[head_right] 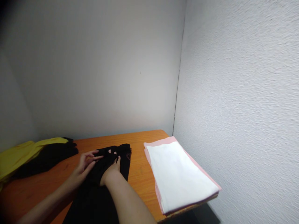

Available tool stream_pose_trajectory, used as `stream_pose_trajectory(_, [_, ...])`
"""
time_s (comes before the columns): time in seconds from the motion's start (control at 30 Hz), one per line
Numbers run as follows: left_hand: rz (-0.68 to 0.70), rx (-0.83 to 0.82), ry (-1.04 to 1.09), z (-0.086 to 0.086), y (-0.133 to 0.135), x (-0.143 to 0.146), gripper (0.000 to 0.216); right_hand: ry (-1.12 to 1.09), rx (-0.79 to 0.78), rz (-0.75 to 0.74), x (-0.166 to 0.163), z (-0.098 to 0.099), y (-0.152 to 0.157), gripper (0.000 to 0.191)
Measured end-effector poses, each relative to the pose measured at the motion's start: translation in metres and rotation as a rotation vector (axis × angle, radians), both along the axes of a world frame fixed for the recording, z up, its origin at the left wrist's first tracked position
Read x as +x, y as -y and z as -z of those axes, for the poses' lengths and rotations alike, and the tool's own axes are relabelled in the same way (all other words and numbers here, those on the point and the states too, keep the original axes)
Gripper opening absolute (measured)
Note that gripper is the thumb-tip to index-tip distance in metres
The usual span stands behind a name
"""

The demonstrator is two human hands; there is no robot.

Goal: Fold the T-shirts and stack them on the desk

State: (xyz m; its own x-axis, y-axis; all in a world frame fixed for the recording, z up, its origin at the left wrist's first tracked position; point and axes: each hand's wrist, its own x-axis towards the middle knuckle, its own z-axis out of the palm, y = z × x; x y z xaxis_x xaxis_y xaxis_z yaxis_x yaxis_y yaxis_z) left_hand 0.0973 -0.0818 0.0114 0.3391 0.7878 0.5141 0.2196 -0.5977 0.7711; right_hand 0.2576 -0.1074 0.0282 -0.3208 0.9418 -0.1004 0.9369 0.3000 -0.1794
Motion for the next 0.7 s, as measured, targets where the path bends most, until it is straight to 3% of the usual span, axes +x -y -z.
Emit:
stream_pose_trajectory(0.07, [0.024,-0.017,-0.039,-0.002,-0.006,-0.003,0.02,0.036,-0.015,-0.011,0.001,-0.003,0.001,0.114])
stream_pose_trajectory(0.2, [0.049,0.203,-0.306,-0.002,-0.03,-0.012,0.029,0.078,-0.043,-0.047,0.003,-0.012,0.007,0.106])
stream_pose_trajectory(0.37, [0.069,0.271,-0.513,0.008,-0.056,-0.014,0.039,0.027,-0.077,-0.002,0.0,-0.019,0.017,0.095])
stream_pose_trajectory(0.57, [0.011,0.282,-0.659,0.016,-0.056,-0.008,0.048,-0.008,-0.12,0.099,-0.015,-0.019,0.027,0.086])
stream_pose_trajectory(0.7, [0.018,0.257,-0.734,0.012,-0.052,-0.008,0.051,0.021,-0.138,0.096,-0.028,-0.022,0.041,0.067])
